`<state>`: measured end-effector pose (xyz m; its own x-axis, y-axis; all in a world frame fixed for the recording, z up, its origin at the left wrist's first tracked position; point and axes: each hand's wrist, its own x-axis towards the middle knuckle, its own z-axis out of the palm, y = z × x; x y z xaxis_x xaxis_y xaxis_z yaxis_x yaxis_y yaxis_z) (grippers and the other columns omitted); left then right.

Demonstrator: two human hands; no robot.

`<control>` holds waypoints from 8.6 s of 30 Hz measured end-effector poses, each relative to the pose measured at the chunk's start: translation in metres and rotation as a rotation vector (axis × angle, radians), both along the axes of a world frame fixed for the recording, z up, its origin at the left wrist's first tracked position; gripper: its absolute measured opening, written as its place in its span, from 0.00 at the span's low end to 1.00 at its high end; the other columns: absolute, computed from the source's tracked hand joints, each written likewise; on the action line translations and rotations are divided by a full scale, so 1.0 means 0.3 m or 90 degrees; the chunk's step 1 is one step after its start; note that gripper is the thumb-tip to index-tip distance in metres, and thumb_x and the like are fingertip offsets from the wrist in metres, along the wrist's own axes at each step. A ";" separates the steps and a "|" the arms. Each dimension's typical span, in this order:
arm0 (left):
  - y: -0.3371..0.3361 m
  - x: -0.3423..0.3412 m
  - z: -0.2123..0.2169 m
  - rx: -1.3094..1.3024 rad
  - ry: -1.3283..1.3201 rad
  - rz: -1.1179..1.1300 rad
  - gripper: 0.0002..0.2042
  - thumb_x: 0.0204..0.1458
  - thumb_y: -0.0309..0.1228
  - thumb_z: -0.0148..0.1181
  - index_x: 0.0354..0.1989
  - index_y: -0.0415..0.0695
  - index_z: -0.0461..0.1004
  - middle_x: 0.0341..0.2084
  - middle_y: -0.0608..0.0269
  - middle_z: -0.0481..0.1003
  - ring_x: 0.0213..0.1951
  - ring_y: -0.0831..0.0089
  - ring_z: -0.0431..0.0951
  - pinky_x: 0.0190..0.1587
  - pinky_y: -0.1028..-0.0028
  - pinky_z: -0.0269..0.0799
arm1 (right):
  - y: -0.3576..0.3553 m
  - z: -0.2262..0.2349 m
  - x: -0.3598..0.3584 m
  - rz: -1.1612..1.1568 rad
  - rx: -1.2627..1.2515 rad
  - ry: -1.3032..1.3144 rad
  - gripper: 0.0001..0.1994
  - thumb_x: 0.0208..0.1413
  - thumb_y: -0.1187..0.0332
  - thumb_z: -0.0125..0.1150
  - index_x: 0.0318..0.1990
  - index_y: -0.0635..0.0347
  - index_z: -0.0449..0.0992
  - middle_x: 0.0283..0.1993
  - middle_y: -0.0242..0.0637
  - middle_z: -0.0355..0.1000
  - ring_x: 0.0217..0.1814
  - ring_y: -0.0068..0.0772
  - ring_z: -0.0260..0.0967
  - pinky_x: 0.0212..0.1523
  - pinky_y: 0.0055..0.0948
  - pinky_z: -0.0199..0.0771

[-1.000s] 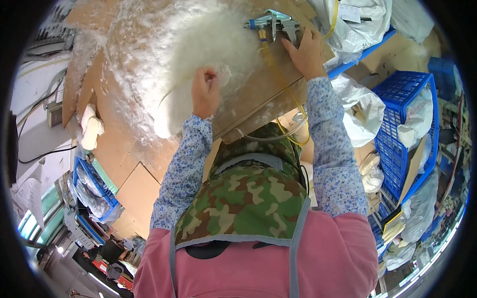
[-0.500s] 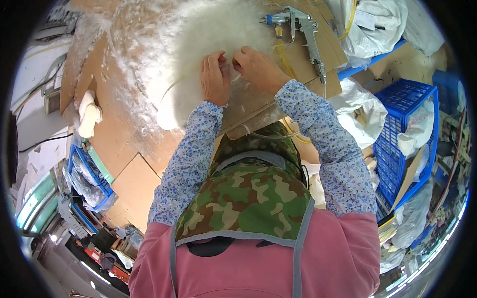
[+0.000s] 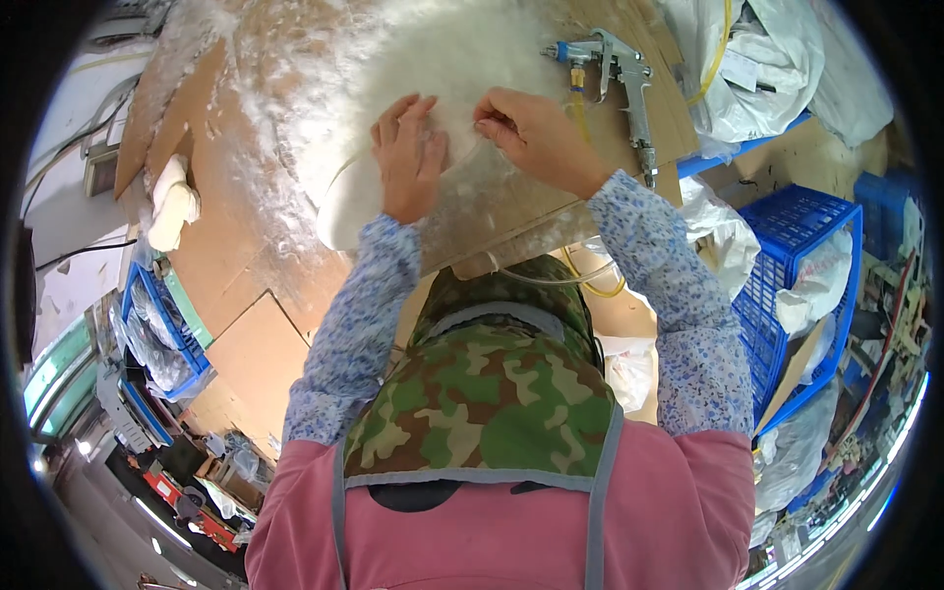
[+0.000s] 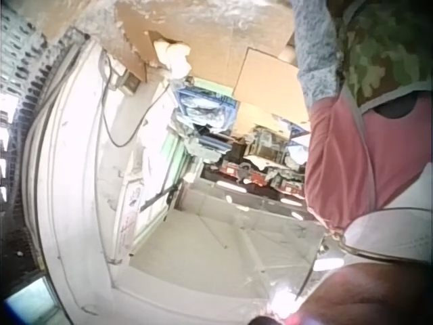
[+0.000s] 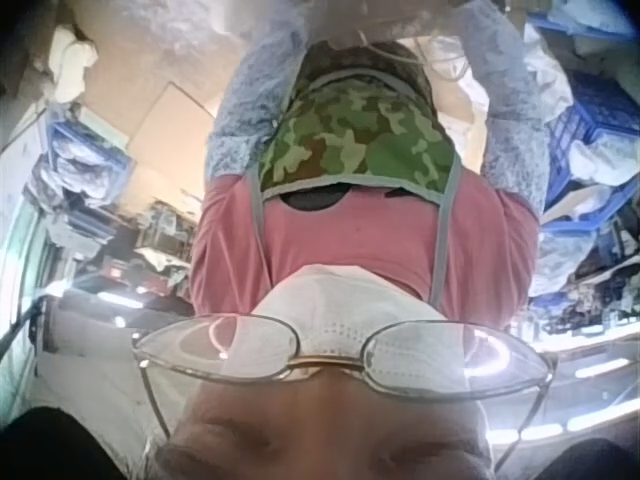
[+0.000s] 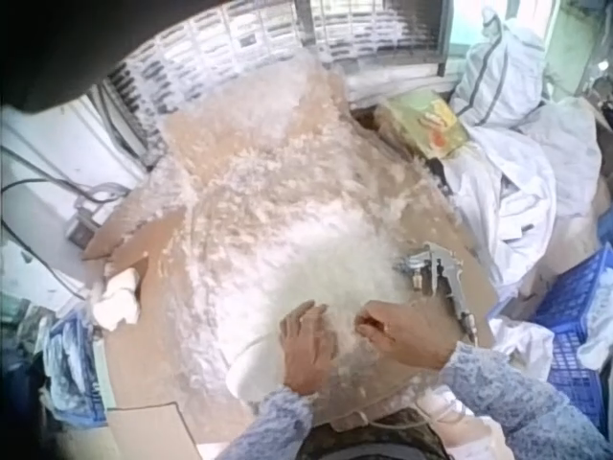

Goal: Applying adhesive spray to shoe insoles and preparing them for assembly.

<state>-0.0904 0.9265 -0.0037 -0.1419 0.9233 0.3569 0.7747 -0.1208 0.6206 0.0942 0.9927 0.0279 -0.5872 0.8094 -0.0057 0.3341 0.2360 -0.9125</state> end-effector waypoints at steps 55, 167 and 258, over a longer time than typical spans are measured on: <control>-0.593 -0.398 0.693 -0.103 -0.442 0.038 0.12 0.61 0.33 0.52 0.47 0.38 0.66 0.35 0.63 0.75 0.38 0.79 0.72 0.41 0.77 0.69 | -0.347 0.560 -0.451 0.303 0.104 0.254 0.06 0.56 0.72 0.56 0.30 0.65 0.68 0.25 0.44 0.64 0.24 0.44 0.62 0.26 0.38 0.62; -0.634 -0.256 0.577 0.179 -0.564 0.268 0.06 0.62 0.30 0.47 0.39 0.40 0.66 0.30 0.68 0.68 0.33 0.81 0.65 0.38 0.77 0.65 | -0.385 0.602 -0.552 0.158 0.181 0.280 0.07 0.54 0.72 0.57 0.28 0.66 0.71 0.22 0.36 0.67 0.22 0.26 0.66 0.24 0.26 0.65; -0.610 -0.222 0.542 0.237 -0.632 0.112 0.10 0.63 0.31 0.48 0.50 0.42 0.65 0.42 0.65 0.70 0.44 0.79 0.67 0.50 0.76 0.62 | -0.429 0.599 -0.550 0.232 0.033 0.312 0.08 0.43 0.82 0.55 0.32 0.65 0.77 0.32 0.29 0.73 0.31 0.16 0.64 0.34 0.18 0.63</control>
<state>-0.1570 0.7434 0.1589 -0.6434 0.7186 0.2639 -0.0309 -0.3688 0.9290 -0.0707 0.8641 0.2078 -0.7510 0.5474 0.3692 -0.2318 0.3050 -0.9237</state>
